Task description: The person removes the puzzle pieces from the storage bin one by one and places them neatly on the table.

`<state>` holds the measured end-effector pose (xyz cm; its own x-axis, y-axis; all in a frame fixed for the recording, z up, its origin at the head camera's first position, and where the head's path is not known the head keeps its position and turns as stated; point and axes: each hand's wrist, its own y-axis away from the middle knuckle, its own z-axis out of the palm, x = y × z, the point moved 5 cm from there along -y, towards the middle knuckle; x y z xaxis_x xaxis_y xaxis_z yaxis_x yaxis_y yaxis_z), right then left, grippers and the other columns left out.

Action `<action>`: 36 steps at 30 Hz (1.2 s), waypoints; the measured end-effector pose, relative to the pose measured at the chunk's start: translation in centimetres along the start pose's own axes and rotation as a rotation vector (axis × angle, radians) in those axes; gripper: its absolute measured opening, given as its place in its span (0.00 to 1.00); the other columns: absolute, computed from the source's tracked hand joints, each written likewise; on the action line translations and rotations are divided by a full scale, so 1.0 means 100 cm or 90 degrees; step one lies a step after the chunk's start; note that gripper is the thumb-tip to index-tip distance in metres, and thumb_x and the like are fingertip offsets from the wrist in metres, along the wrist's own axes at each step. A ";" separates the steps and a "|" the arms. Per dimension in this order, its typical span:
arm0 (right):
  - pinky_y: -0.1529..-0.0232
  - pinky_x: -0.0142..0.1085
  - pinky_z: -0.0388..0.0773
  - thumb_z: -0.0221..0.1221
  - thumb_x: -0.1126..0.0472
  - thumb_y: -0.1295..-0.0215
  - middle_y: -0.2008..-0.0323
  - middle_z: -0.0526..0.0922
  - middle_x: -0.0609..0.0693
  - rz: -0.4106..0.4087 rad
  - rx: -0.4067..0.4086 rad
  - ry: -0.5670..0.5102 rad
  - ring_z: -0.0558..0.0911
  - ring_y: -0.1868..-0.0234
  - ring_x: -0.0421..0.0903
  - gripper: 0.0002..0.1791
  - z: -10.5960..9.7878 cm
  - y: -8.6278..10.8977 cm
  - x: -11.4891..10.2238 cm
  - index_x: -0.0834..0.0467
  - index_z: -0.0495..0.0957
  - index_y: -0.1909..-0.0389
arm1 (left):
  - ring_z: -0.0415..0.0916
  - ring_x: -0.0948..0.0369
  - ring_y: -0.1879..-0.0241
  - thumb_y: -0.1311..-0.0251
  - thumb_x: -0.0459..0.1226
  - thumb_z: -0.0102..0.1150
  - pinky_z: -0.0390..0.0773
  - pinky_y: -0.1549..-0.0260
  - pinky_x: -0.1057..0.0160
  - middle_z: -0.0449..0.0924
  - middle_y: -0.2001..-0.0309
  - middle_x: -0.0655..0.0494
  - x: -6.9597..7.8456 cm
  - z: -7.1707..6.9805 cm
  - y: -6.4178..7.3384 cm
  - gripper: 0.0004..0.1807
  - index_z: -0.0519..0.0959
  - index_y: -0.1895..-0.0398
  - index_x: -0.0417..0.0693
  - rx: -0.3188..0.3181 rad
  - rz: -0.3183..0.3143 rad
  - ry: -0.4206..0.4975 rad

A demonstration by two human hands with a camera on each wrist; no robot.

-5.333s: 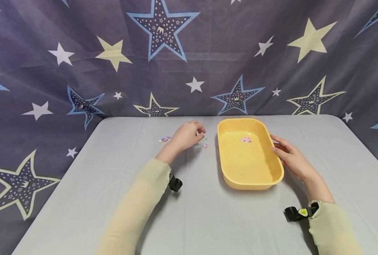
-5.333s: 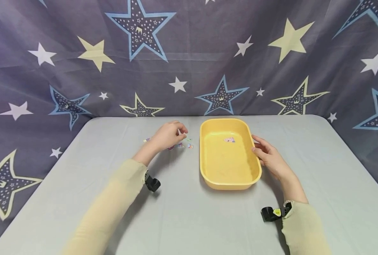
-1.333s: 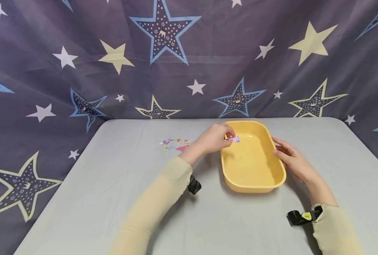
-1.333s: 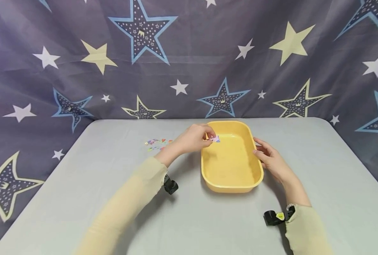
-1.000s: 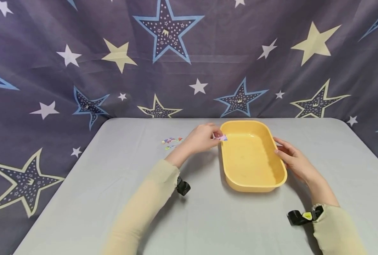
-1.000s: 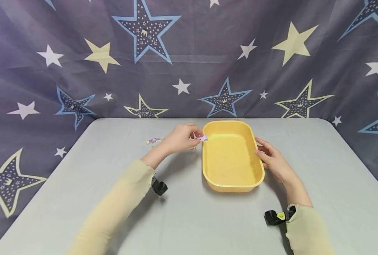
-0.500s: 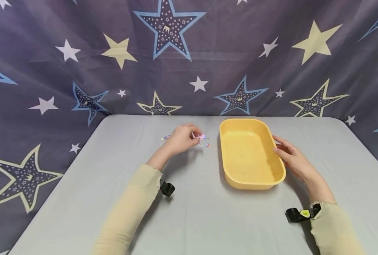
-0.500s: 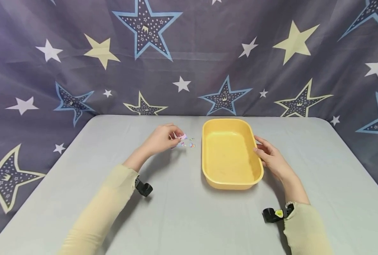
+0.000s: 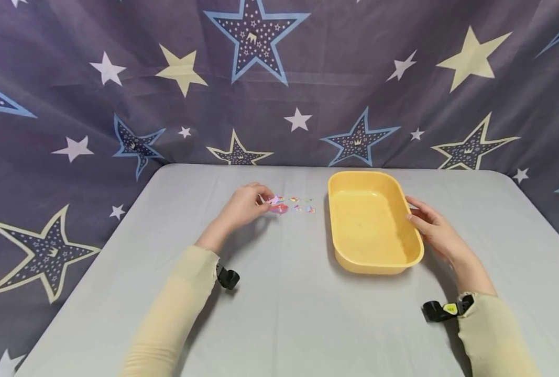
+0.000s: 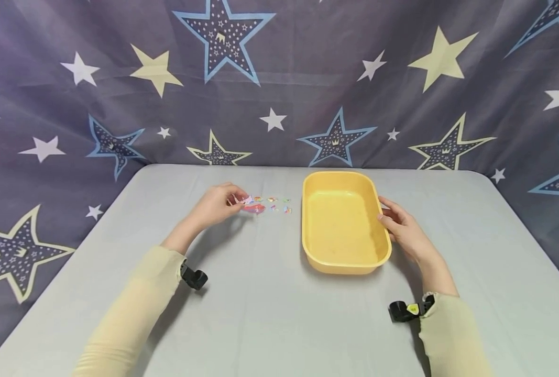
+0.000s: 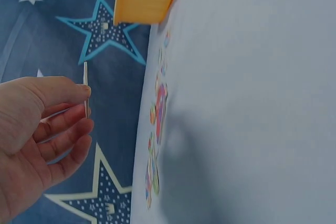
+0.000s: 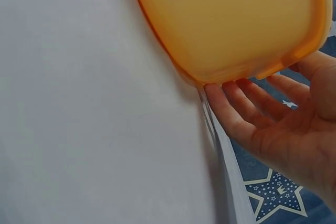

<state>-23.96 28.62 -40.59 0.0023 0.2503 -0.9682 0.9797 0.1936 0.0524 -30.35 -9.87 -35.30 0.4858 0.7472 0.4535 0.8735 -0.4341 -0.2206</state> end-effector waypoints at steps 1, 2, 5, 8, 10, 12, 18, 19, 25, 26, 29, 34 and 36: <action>0.62 0.28 0.76 0.46 0.54 0.31 0.43 0.61 0.58 0.002 0.001 0.000 0.76 0.58 0.30 0.34 0.000 0.000 0.000 0.60 0.43 0.30 | 0.75 0.59 0.66 0.49 0.35 0.59 0.73 0.65 0.62 0.78 0.63 0.53 -0.003 -0.001 0.001 0.10 0.80 0.62 0.45 0.000 -0.005 -0.003; 0.62 0.28 0.76 0.46 0.54 0.31 0.43 0.61 0.59 0.003 0.001 0.002 0.75 0.58 0.30 0.34 -0.001 0.000 0.000 0.60 0.43 0.30 | 0.75 0.59 0.66 0.49 0.35 0.59 0.73 0.65 0.62 0.78 0.63 0.53 -0.005 -0.002 0.002 0.10 0.80 0.62 0.45 0.000 -0.011 -0.004; 0.62 0.29 0.76 0.46 0.53 0.32 0.42 0.59 0.60 0.009 0.004 0.000 0.76 0.58 0.30 0.35 -0.001 0.000 0.000 0.59 0.43 0.30 | 0.76 0.58 0.66 0.49 0.34 0.60 0.74 0.65 0.62 0.78 0.63 0.52 -0.014 -0.005 0.004 0.10 0.80 0.62 0.45 0.003 -0.025 -0.008; 0.62 0.29 0.76 0.46 0.53 0.32 0.42 0.59 0.61 0.010 0.005 -0.003 0.76 0.58 0.30 0.35 0.000 0.000 0.000 0.59 0.43 0.30 | 0.76 0.58 0.67 0.49 0.34 0.60 0.74 0.65 0.61 0.78 0.64 0.52 -0.023 -0.009 0.007 0.10 0.80 0.62 0.45 0.005 -0.037 -0.015; 0.62 0.29 0.76 0.46 0.53 0.31 0.41 0.59 0.61 0.011 0.006 -0.003 0.76 0.58 0.30 0.35 0.000 0.001 -0.001 0.59 0.43 0.30 | 0.76 0.58 0.66 0.49 0.34 0.59 0.74 0.65 0.61 0.78 0.64 0.52 -0.029 -0.011 0.009 0.10 0.80 0.62 0.45 0.004 -0.044 -0.022; 0.61 0.29 0.76 0.46 0.53 0.31 0.41 0.59 0.62 0.013 0.007 -0.003 0.76 0.58 0.30 0.35 0.000 0.001 -0.001 0.59 0.43 0.30 | 0.76 0.58 0.66 0.49 0.34 0.59 0.73 0.65 0.60 0.78 0.64 0.51 -0.034 -0.014 0.011 0.10 0.80 0.62 0.44 0.002 -0.046 -0.029; 0.62 0.29 0.77 0.46 0.53 0.32 0.43 0.62 0.57 0.014 0.007 -0.007 0.76 0.58 0.31 0.35 0.000 0.000 -0.001 0.59 0.43 0.30 | 0.75 0.56 0.66 0.49 0.33 0.60 0.74 0.65 0.59 0.77 0.64 0.49 -0.047 -0.016 0.020 0.10 0.80 0.62 0.42 -0.003 -0.040 -0.060; 0.62 0.29 0.77 0.46 0.53 0.32 0.45 0.63 0.55 0.011 0.006 -0.011 0.76 0.58 0.31 0.35 0.000 0.000 -0.001 0.59 0.43 0.30 | 0.76 0.56 0.66 0.49 0.33 0.60 0.74 0.65 0.58 0.77 0.65 0.49 -0.049 -0.015 0.021 0.10 0.80 0.62 0.42 -0.005 -0.040 -0.066; 0.63 0.30 0.77 0.47 0.55 0.32 0.51 0.67 0.44 -0.005 -0.005 -0.031 0.77 0.58 0.32 0.34 0.001 -0.001 -0.001 0.60 0.44 0.30 | 0.76 0.55 0.66 0.50 0.32 0.59 0.74 0.64 0.58 0.78 0.66 0.49 -0.066 -0.010 0.025 0.09 0.80 0.63 0.42 -0.015 -0.058 -0.079; 0.63 0.31 0.78 0.47 0.55 0.32 0.50 0.67 0.44 -0.006 -0.007 -0.033 0.77 0.58 0.33 0.34 0.001 -0.001 0.000 0.60 0.44 0.30 | 0.75 0.56 0.66 0.50 0.32 0.59 0.74 0.65 0.58 0.78 0.66 0.49 -0.068 -0.010 0.024 0.09 0.80 0.64 0.42 -0.015 -0.061 -0.082; 0.63 0.31 0.78 0.46 0.55 0.31 0.50 0.67 0.44 -0.007 -0.009 -0.031 0.77 0.57 0.32 0.34 0.000 -0.001 0.001 0.59 0.44 0.30 | 0.75 0.56 0.66 0.50 0.31 0.58 0.74 0.65 0.57 0.77 0.66 0.49 -0.072 -0.009 0.024 0.09 0.80 0.64 0.41 -0.019 -0.062 -0.089; 0.63 0.31 0.78 0.46 0.57 0.31 0.50 0.67 0.45 -0.006 0.001 -0.033 0.77 0.57 0.33 0.33 -0.001 0.000 0.002 0.59 0.45 0.30 | 0.75 0.55 0.66 0.51 0.31 0.57 0.73 0.63 0.56 0.77 0.67 0.49 -0.078 -0.008 0.023 0.10 0.80 0.63 0.41 -0.030 -0.068 -0.105; 0.63 0.31 0.78 0.46 0.56 0.32 0.49 0.67 0.45 -0.006 0.005 -0.029 0.77 0.57 0.33 0.33 -0.001 -0.001 0.002 0.58 0.46 0.30 | 0.74 0.55 0.67 0.51 0.30 0.56 0.73 0.64 0.56 0.77 0.67 0.49 -0.081 -0.007 0.022 0.10 0.80 0.64 0.41 -0.032 -0.075 -0.110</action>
<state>-24.05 28.74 -40.79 0.0017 0.2049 -0.9788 0.9812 0.1887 0.0411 -32.35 -17.24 -38.82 0.3823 0.8676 0.3180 0.9240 -0.3596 -0.1298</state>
